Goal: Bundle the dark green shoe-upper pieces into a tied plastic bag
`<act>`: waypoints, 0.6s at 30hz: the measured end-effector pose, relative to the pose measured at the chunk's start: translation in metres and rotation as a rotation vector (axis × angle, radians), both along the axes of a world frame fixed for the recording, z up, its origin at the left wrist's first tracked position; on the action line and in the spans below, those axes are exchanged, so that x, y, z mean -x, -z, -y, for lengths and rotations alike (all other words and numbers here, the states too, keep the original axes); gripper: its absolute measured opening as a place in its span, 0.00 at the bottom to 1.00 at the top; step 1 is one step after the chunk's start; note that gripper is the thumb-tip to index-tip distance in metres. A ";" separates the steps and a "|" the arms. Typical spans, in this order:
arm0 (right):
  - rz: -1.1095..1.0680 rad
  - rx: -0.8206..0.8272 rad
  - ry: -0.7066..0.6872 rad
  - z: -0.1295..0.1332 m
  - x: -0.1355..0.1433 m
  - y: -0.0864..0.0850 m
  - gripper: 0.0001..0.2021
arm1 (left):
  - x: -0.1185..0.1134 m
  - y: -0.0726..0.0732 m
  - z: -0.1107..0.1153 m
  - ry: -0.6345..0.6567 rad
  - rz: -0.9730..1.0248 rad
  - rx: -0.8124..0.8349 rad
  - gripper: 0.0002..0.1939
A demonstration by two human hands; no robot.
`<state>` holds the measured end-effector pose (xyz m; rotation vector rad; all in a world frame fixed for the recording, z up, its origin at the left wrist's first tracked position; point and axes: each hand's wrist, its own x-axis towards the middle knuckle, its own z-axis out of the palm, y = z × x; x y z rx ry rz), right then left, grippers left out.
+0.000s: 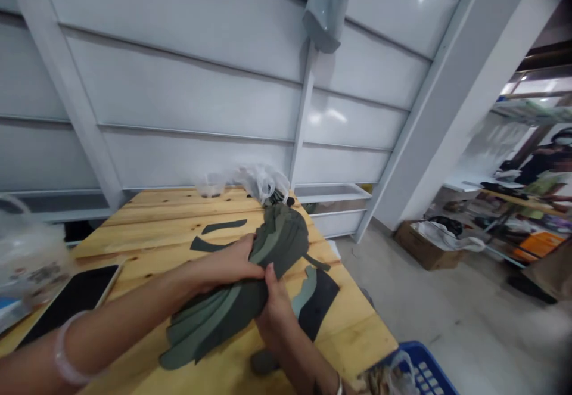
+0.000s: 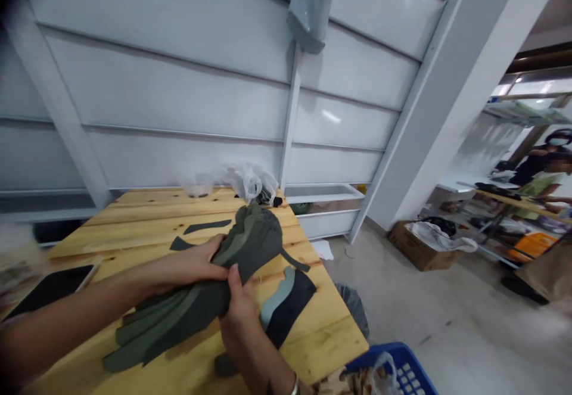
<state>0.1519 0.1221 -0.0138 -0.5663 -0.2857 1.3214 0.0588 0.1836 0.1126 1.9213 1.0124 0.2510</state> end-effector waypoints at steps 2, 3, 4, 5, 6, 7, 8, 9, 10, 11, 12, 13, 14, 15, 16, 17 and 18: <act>0.011 0.000 0.120 -0.020 -0.035 -0.001 0.50 | -0.023 -0.013 -0.038 0.124 0.006 0.023 0.35; 0.017 0.014 0.165 -0.029 -0.054 -0.004 0.49 | -0.036 -0.018 -0.060 0.157 0.009 0.010 0.34; 0.022 0.036 0.192 -0.037 -0.073 -0.006 0.45 | -0.049 -0.019 -0.084 0.162 0.010 -0.024 0.33; 0.020 0.061 0.204 -0.044 -0.090 -0.008 0.41 | -0.065 -0.017 -0.109 0.136 0.006 -0.075 0.33; 0.012 0.089 0.199 -0.050 -0.105 -0.010 0.38 | -0.081 -0.011 -0.132 0.080 0.000 -0.146 0.33; -0.004 0.121 0.177 -0.054 -0.118 -0.010 0.35 | -0.097 -0.002 -0.155 0.003 -0.010 -0.225 0.33; -0.021 0.154 0.141 -0.056 -0.128 -0.009 0.33 | -0.113 0.009 -0.176 -0.084 -0.022 -0.302 0.32; -0.034 0.183 0.098 -0.057 -0.136 -0.006 0.33 | -0.129 0.021 -0.195 -0.165 -0.030 -0.375 0.32; -0.037 0.208 0.059 -0.057 -0.140 -0.002 0.34 | -0.143 0.034 -0.212 -0.231 -0.030 -0.441 0.32; -0.028 0.220 0.030 -0.055 -0.142 0.003 0.34 | -0.155 0.046 -0.227 -0.282 -0.022 -0.497 0.32; -0.008 0.221 0.020 -0.053 -0.143 0.007 0.34 | -0.164 0.056 -0.241 -0.321 -0.006 -0.541 0.31; 0.016 0.219 0.027 -0.051 -0.143 0.011 0.34 | -0.171 0.065 -0.254 -0.351 0.018 -0.573 0.29; 0.040 0.215 0.042 -0.049 -0.142 0.014 0.33 | -0.175 0.070 -0.265 -0.381 0.048 -0.592 0.27; 0.059 0.212 0.053 -0.048 -0.141 0.015 0.32 | -0.175 0.073 -0.276 -0.415 0.082 -0.599 0.25; 0.073 0.212 0.059 -0.048 -0.141 0.016 0.32 | -0.173 0.074 -0.285 -0.454 0.121 -0.595 0.23; 0.081 0.206 0.056 -0.049 -0.141 0.016 0.32 | -0.167 0.073 -0.294 -0.500 0.165 -0.584 0.21; 0.083 0.195 0.043 -0.049 -0.141 0.016 0.32 | -0.158 0.070 -0.300 -0.551 0.215 -0.569 0.20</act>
